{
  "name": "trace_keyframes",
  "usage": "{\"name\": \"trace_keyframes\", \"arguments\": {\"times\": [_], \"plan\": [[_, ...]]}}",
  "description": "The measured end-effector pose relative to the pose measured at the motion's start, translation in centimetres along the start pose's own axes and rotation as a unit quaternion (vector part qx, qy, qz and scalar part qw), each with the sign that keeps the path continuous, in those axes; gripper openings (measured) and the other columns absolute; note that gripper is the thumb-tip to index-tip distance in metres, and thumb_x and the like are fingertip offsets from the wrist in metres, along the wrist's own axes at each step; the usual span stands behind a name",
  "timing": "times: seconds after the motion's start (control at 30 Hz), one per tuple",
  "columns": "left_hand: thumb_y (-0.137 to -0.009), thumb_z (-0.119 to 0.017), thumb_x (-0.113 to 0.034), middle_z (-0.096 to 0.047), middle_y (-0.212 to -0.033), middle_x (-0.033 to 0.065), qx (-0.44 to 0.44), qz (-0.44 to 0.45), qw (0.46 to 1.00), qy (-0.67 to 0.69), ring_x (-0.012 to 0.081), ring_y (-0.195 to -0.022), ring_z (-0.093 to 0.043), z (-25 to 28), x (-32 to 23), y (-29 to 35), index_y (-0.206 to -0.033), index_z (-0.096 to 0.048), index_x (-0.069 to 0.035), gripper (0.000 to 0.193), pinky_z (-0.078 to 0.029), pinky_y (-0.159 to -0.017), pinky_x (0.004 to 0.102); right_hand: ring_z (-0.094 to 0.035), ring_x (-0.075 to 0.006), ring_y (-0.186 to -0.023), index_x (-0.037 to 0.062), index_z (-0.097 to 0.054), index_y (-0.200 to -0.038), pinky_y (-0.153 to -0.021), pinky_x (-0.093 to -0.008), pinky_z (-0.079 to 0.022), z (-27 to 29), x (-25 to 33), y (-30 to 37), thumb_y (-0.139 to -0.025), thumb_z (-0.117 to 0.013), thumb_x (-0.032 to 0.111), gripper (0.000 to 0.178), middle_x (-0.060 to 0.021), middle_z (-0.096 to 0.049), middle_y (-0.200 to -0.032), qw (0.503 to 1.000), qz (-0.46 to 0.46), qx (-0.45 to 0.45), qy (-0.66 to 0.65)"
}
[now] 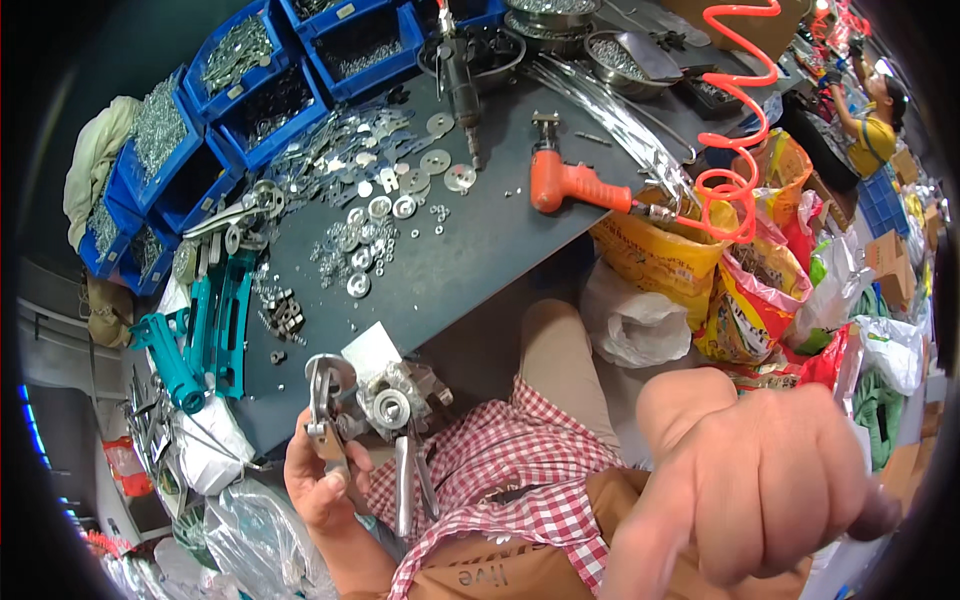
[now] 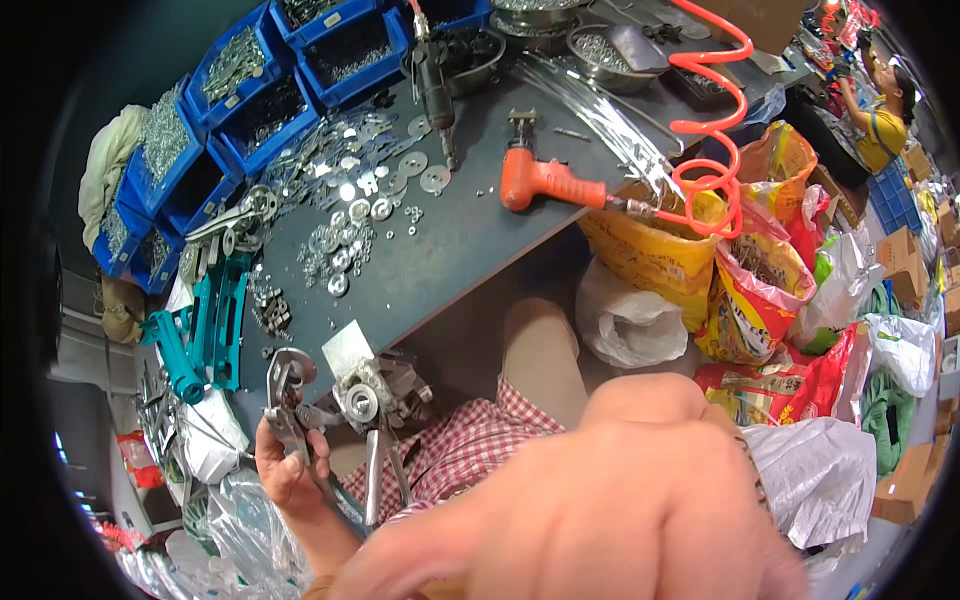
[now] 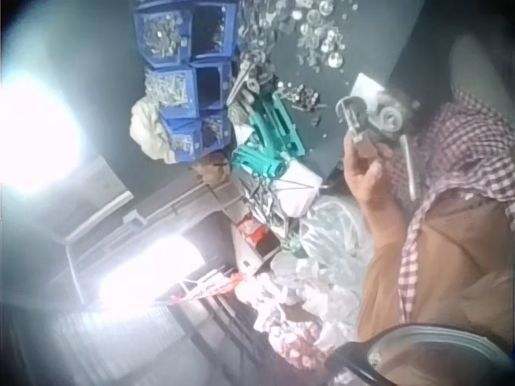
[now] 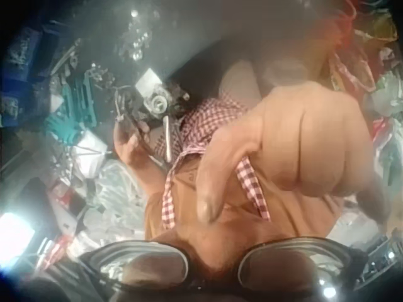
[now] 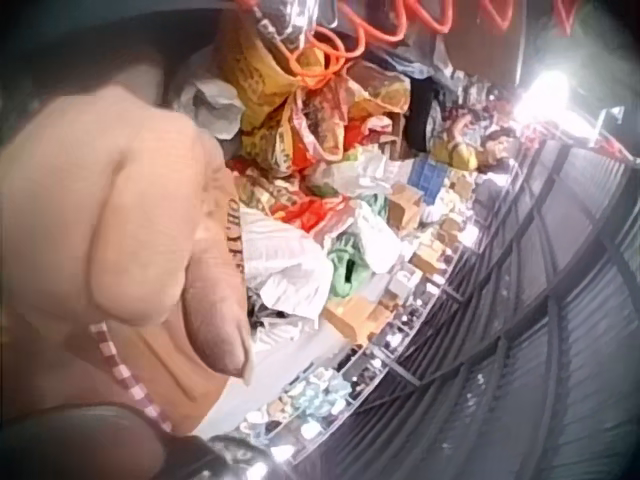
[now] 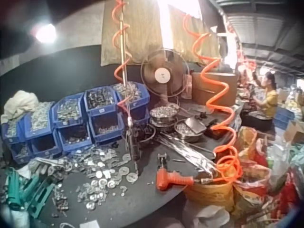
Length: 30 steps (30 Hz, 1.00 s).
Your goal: The person assembles various metal parts, including brackets, washers, springs, and screws, using a workbench vise to brace the parts and a screwdriver to fasten them.
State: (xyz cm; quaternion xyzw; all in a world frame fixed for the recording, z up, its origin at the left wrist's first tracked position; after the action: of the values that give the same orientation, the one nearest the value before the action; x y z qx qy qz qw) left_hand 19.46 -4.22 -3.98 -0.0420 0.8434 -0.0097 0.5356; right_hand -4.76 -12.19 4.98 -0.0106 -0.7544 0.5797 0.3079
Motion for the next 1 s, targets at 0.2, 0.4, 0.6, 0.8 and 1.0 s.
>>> {"name": "trace_keyframes", "arguments": {"times": [0.2, 0.4, 0.6, 0.8, 1.0], "plan": [[-0.068, -0.062, -0.011, -0.042, -0.122, 0.0282, 0.01, -0.038, 0.999, -0.005, 0.0217, -0.064, -0.057, -0.1, 0.0, 0.7, -0.121, -0.042, 0.005, 0.059, -0.042, -0.039, 0.0213, -0.055, -0.0183, -0.073, 0.0056, -0.056, -0.074, -0.069, -0.0338, -0.045, -1.1, 0.1, -0.9, -0.071, -0.055, -0.005, 0.011, -0.0068, -0.055, -0.075, 0.999, 0.047, -0.004, -0.012], [-0.063, -0.066, -0.012, -0.041, -0.123, 0.0208, -0.021, 0.004, 1.0, -0.002, 0.0247, -0.066, -0.059, 0.9, -0.3, 1.3, -0.121, -0.048, -0.001, 0.061, -0.046, -0.04, 0.0224, -0.055, -0.0199, -0.077, 0.0031, -0.057, -0.074, -0.072, -0.0333, -0.045, -0.3, 1.7, -1.6, -0.07, -0.053, -0.007, 0.011, -0.0093, -0.056, -0.079, 0.995, 0.097, 0.005, -0.021], [-0.063, -0.063, -0.008, -0.041, -0.122, 0.0207, -0.016, 0.002, 1.0, 0.02, 0.0254, -0.069, -0.059, 0.9, -0.2, 1.3, -0.121, -0.048, -0.002, 0.061, -0.047, -0.041, 0.023, -0.056, -0.0215, -0.081, 0.0006, -0.058, -0.074, -0.075, -0.0328, -0.046, -1.3, 4.0, -0.9, -0.068, -0.051, -0.009, 0.013, -0.0119, -0.057, -0.082, 0.99, 0.136, 0.001, -0.024], [-0.067, -0.061, -0.009, -0.043, -0.122, 0.025, -0.007, -0.009, 1.0, 0.018, 0.0213, -0.065, -0.056, 0.2, 0.2, 1.2, -0.121, -0.042, 0.006, 0.059, -0.042, -0.04, 0.0209, -0.056, -0.023, -0.085, -0.0019, -0.059, -0.074, -0.078, -0.0323, -0.046, -1.5, 3.6, -2.2, -0.067, -0.049, -0.011, 0.015, -0.0144, -0.058, -0.086, 0.984, 0.175, -0.005, -0.017], [-0.066, -0.06, -0.01, -0.044, -0.121, 0.0249, 0.004, -0.004, 1.0, 0.007, 0.0214, -0.065, -0.056, 0.2, 0.3, 1.4, -0.121, -0.043, 0.005, 0.059, -0.042, -0.04, 0.0209, -0.057, -0.0246, -0.089, -0.0044, -0.059, -0.074, -0.08, -0.0318, -0.046, -1.8, 5.2, -2.5, -0.065, -0.047, -0.014, 0.018, -0.0169, -0.058, -0.089, 0.976, 0.218, -0.01, -0.005]]}}
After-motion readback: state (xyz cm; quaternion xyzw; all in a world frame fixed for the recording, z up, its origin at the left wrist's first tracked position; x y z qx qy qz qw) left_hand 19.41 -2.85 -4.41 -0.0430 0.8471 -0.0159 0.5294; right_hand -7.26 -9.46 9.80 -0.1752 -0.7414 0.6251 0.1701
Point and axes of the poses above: each hand's wrist, its own y-axis away from the middle knuckle, its own z-axis out of the back of the hand, x = y × z, the point moved 2 cm from there along -y, towards the middle knuckle
